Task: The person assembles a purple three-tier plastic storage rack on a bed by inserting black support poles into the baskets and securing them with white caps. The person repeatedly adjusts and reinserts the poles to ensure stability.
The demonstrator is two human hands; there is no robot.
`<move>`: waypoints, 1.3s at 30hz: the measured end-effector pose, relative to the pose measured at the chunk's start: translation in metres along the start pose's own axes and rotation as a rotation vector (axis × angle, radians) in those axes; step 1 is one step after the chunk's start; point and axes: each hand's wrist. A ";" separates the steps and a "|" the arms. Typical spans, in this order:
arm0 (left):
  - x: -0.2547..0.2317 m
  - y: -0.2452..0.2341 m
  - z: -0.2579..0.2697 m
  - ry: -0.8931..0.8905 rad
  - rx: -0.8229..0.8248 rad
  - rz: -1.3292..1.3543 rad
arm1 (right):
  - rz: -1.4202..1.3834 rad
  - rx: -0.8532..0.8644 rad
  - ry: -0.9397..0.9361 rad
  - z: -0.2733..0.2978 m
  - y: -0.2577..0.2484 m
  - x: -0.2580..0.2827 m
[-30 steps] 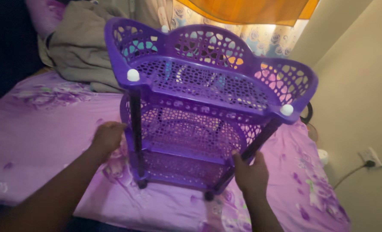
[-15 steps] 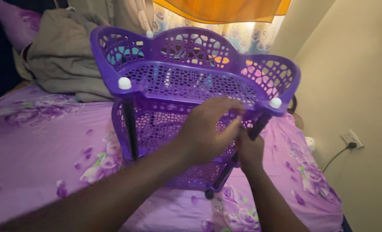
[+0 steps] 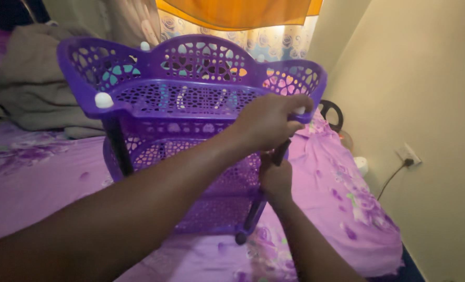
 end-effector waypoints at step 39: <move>0.006 0.013 0.004 0.017 0.029 -0.065 | -0.492 0.578 -0.115 -0.037 -0.008 -0.032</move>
Point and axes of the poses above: each hand's wrist, its own z-axis away from the middle knuckle, its own y-axis out of the palm, x = y × z, and after that the axes turned 3 degrees about -z, right-handed
